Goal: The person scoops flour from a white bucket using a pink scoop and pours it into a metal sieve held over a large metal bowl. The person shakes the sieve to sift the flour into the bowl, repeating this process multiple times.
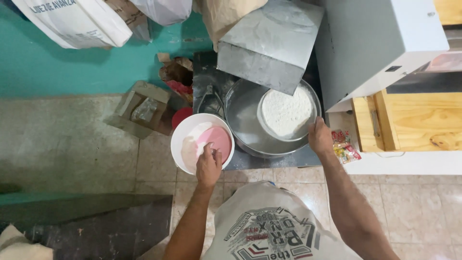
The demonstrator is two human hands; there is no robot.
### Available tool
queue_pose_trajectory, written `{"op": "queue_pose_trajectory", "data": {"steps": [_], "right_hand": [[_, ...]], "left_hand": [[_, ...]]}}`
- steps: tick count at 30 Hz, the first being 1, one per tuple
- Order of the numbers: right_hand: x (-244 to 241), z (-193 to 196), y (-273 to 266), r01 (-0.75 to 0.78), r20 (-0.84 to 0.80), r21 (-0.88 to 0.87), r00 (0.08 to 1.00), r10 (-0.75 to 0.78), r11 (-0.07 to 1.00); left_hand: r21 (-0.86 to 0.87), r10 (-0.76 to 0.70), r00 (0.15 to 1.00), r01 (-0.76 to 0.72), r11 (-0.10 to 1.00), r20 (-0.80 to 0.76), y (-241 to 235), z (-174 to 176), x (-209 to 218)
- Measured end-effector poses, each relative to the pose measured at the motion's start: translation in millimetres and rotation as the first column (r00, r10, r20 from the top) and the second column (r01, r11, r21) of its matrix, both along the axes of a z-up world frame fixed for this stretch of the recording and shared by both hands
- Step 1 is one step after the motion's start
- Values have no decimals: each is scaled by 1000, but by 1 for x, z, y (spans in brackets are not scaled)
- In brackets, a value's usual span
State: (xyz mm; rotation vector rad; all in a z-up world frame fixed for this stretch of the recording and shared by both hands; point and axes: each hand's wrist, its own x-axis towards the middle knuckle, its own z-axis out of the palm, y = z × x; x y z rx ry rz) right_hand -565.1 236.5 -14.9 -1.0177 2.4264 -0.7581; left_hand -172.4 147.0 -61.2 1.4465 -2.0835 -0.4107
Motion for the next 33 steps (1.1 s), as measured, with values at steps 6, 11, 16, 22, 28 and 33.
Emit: {"op": "queue_pose_trajectory", "data": {"steps": [6, 11, 16, 22, 28, 33], "right_hand": [[7, 21, 3, -35, -1, -14, 999, 35, 999], [8, 22, 5, -16, -12, -39, 1000, 15, 999], [-10, -8, -1, -19, 2, -49, 1000, 19, 999], [-17, -18, -1, -1, 35, -54, 999, 3, 999], [-10, -1, -1, -34, 32, -52, 999, 35, 998], [-1, 5, 7, -35, 52, 52, 998, 32, 998]], "left_hand": [[-38, 13, 1000, -12, 999, 7, 1, -4, -1], [-36, -4, 1000, 4, 999, 1, 0, 2, -2], [-45, -14, 1000, 15, 999, 18, 1, 2, 0], [-38, -14, 1000, 15, 999, 27, 4, 4, 1], [-33, -2, 1000, 2, 999, 13, 4, -3, 1], [-13, -12, 1000, 12, 1000, 6, 13, 1, 6]]}}
